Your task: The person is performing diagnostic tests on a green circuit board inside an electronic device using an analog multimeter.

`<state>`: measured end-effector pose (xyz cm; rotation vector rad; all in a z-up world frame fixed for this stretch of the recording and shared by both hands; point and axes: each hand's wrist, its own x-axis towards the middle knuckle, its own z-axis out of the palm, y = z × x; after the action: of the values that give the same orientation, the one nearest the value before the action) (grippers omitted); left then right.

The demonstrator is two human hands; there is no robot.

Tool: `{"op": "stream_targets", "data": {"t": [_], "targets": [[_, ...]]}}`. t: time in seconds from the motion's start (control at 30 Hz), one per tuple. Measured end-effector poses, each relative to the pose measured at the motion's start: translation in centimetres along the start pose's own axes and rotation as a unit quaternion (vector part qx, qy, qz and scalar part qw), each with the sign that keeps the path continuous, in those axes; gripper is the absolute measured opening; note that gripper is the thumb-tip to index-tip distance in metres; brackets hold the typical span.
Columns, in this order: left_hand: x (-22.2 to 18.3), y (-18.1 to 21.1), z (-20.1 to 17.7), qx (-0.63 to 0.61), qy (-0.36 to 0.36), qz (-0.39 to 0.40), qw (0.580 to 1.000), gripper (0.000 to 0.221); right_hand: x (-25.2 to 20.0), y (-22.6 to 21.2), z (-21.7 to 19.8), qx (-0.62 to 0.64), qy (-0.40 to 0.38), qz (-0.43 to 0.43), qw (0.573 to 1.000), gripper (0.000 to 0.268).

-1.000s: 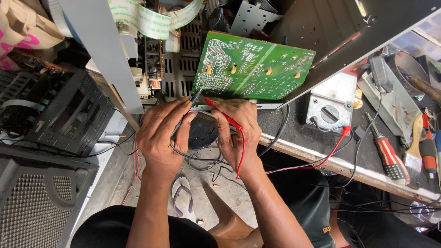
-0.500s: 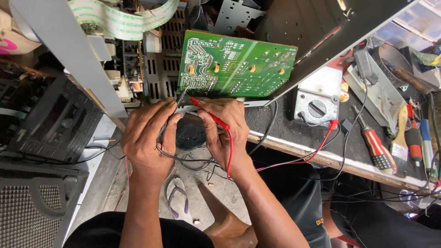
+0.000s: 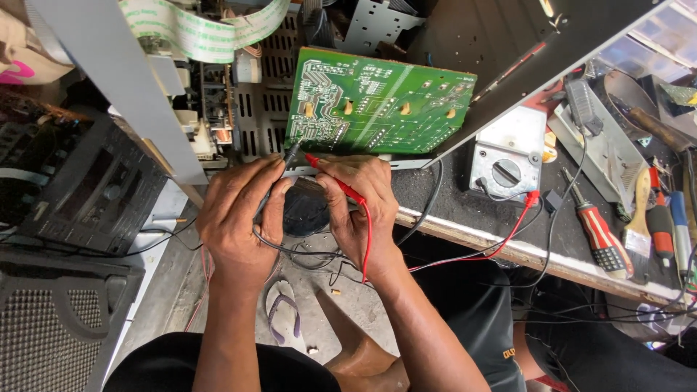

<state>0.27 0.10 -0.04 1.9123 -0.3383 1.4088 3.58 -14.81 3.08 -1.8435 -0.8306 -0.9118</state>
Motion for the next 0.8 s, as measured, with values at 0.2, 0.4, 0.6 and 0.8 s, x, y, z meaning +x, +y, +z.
{"op": "stream_targets", "data": {"t": [0.2, 0.4, 0.6, 0.8], "targets": [[0.19, 0.13, -0.34, 0.003, 0.014, -0.004, 1.0, 0.016, -0.32, 0.13, 0.37, 0.018, 0.004, 0.0, 1.0, 0.007], [0.18, 0.17, -0.33, -0.003, 0.009, -0.006, 1.0, 0.017, -0.46, 0.06, 0.53, 0.021, 0.014, 0.008, 1.0, 0.009], [0.21, 0.36, -0.47, -0.005, 0.001, -0.015, 1.0, 0.016, -0.44, -0.3, 0.65, 0.015, 0.019, 0.012, 1.0, 0.007], [0.2, 0.44, -0.43, -0.006, -0.004, -0.022, 1.0, 0.019, -0.38, -0.16, 0.59, 0.01, 0.013, 0.011, 1.0, 0.007]]}}
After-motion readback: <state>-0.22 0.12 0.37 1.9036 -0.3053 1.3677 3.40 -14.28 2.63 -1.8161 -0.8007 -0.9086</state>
